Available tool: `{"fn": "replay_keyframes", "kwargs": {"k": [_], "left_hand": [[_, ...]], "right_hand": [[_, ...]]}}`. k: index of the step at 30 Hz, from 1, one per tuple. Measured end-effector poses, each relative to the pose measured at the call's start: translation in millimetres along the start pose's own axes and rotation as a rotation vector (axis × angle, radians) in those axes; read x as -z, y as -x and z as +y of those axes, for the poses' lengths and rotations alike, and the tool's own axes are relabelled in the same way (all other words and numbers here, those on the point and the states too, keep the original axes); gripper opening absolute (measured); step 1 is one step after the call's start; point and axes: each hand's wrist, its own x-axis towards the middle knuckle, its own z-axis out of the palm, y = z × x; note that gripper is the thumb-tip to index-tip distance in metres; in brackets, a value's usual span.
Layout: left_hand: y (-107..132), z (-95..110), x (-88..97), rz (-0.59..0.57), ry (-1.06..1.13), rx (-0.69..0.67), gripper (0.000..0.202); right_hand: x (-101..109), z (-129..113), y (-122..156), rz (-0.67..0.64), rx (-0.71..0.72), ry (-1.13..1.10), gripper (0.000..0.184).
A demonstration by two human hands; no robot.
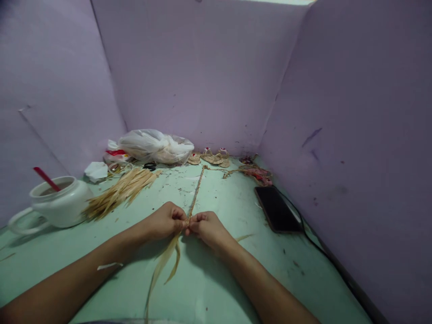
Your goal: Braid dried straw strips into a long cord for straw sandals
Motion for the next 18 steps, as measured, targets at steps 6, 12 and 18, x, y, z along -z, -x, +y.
{"fn": "replay_keyframes", "kwargs": {"k": [6,12,18], "left_hand": [[1,4,4.1,0.093,-0.244,0.008,0.022],[16,17,4.2,0.156,-0.393,0.085,0.018],[40,32,-34.9,0.224,-0.836,-0.048,0.028]], "right_hand": [[-1,2,0,0.06,-0.019,0.102,0.022],[-5,4,-1,0.117,0.011,0.009,0.017],[-10,12,-4,0.182,0.034,-0.194,0.014]]}}
